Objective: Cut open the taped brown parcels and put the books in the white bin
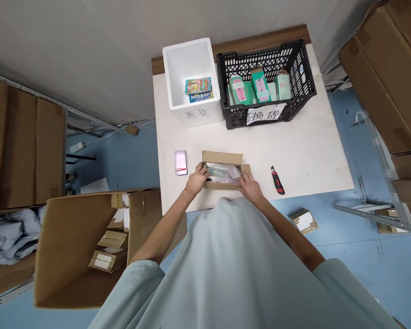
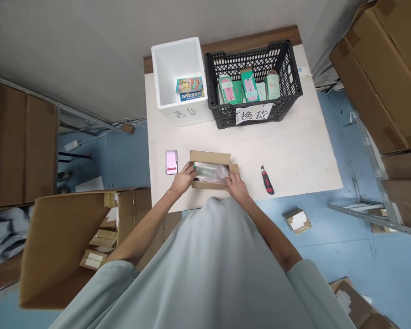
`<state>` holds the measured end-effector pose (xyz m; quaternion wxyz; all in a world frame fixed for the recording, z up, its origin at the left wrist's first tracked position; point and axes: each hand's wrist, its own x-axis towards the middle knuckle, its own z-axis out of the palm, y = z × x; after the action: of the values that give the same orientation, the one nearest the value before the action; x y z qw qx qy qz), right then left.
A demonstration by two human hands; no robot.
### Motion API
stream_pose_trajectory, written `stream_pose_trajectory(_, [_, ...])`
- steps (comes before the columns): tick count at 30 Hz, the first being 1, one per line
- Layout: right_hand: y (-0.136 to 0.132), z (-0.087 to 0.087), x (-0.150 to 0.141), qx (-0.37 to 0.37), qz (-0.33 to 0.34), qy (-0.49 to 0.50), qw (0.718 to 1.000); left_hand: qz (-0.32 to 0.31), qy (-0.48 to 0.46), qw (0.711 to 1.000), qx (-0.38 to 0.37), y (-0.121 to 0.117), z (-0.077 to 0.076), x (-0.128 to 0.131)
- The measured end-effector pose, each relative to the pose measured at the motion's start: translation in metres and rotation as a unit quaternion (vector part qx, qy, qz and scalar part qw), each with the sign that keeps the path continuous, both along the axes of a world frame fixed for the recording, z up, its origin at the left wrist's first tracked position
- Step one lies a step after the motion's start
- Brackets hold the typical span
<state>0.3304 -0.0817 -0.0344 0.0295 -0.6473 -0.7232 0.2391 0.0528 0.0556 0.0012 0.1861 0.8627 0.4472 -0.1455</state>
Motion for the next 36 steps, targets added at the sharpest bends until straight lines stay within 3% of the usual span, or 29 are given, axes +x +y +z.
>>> stream_pose_trajectory(4, [-0.004, -0.004, 0.012, 0.0, -0.02, 0.019, 1.0, -0.017, -0.005, 1.0, 0.006, -0.009, 0.023, 0.005])
stream_pose_trajectory(7, [-0.003, 0.003, 0.012, 0.0, -0.03, 0.049, 0.998, -0.016, 0.002, 1.0, 0.016, -0.013, 0.037, 0.009])
stream_pose_trajectory(10, [0.009, 0.026, -0.006, 0.026, -0.036, 0.082, 0.996, 0.006, -0.008, 1.0, 0.025, -0.017, 0.046, 0.014])
stream_pose_trajectory(15, [0.048, 0.069, -0.062, 0.034, 0.04, 0.065, 0.997, 0.033, -0.031, 0.999, 0.029, -0.028, 0.043, 0.019])
stream_pose_trajectory(18, [0.07, 0.076, -0.089, -0.01, 0.066, 0.026, 0.997, 0.093, -0.07, 0.992, 0.037, -0.034, 0.029, 0.013])
stream_pose_trajectory(21, [0.083, 0.069, -0.104, -0.043, 0.096, 0.013, 0.994, 0.151, -0.167, 0.974, 0.015, -0.04, 0.005, -0.003])
stream_pose_trajectory(24, [0.087, 0.06, -0.113, -0.06, 0.119, 0.003, 0.991, 0.221, -0.291, 0.93, -0.033, -0.047, -0.026, -0.025])
stream_pose_trajectory(27, [0.084, 0.054, -0.116, -0.073, 0.128, -0.012, 0.989, 0.282, -0.347, 0.888, -0.107, -0.053, -0.055, -0.041])
stream_pose_trajectory(30, [0.077, 0.051, -0.116, -0.08, 0.135, -0.025, 0.987, 0.271, -0.352, 0.882, -0.156, -0.052, -0.075, -0.041])
stream_pose_trajectory(36, [0.055, 0.049, -0.098, -0.032, 0.105, -0.005, 0.994, 0.255, -0.385, 0.877, -0.13, -0.049, -0.096, -0.027])
